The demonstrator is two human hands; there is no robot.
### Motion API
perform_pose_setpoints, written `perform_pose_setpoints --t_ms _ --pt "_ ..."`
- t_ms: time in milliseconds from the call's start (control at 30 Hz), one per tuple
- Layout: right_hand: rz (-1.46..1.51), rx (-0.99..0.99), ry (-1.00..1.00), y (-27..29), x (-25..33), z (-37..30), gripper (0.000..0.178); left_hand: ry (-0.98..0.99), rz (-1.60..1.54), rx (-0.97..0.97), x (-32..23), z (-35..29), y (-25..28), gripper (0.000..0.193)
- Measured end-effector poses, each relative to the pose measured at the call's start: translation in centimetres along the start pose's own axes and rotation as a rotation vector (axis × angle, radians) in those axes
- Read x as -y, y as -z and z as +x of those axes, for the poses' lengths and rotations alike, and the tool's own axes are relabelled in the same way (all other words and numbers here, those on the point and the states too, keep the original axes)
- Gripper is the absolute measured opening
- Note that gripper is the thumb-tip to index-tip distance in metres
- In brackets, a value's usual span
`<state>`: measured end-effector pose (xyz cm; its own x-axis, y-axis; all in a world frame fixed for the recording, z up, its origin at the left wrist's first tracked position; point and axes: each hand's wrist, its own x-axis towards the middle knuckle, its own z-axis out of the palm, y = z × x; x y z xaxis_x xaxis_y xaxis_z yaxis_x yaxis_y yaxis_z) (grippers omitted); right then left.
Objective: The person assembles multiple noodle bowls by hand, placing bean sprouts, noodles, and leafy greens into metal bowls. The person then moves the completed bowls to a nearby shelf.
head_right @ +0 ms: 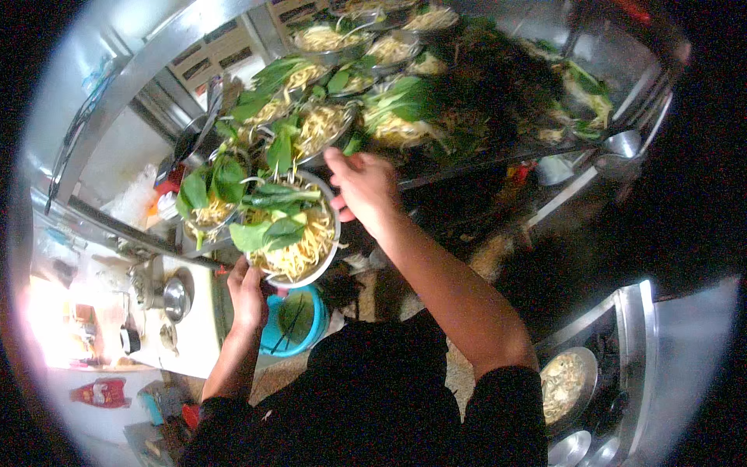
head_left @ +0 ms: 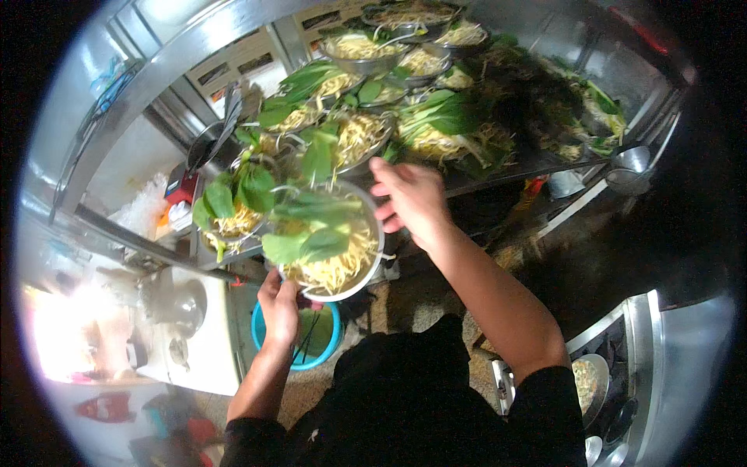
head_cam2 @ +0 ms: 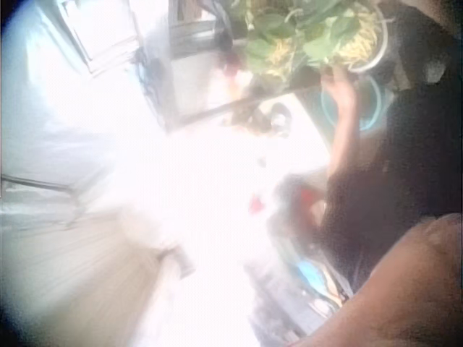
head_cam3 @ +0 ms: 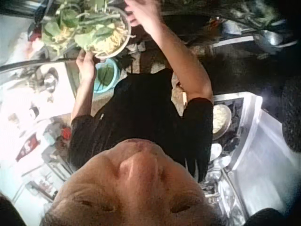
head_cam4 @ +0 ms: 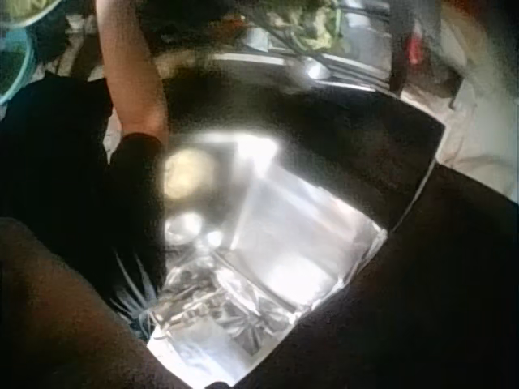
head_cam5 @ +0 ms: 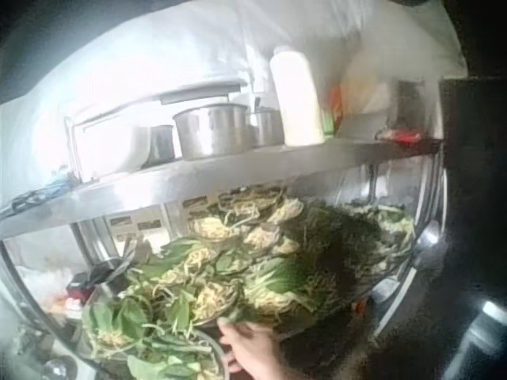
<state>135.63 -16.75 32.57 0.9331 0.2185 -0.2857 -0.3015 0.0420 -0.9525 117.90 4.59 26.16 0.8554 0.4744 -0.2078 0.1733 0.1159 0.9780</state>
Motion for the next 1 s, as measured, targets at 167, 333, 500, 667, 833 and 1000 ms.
perform_pose_setpoints --t_ms 167,333,500,667,833,1000 --pt "-0.012 0.008 -0.121 -2.1 0.5 5.0 0.038 0.002 0.006 0.018 1.6 -0.8 0.4 0.035" --pt "0.064 -0.007 -0.122 -2.0 1.1 5.0 0.023 0.048 0.018 -0.088 3.5 -1.9 0.8 0.04" --pt "0.152 0.187 -0.062 2.0 2.0 3.6 0.025 -0.048 -0.08 -0.072 5.0 -1.8 0.8 0.039" --pt "0.144 0.274 -0.073 9.0 4.8 2.6 0.032 0.049 -0.136 -0.056 4.5 -1.2 -1.2 0.036" --pt "0.02 0.179 0.002 19.3 9.3 2.5 0.032 0.005 -0.07 -0.102 3.5 0.0 -4.7 0.035" --pt "-0.053 -0.083 0.061 30.4 14.2 5.9 0.032 0.006 -0.148 -0.099 4.5 0.1 -7.5 0.032"
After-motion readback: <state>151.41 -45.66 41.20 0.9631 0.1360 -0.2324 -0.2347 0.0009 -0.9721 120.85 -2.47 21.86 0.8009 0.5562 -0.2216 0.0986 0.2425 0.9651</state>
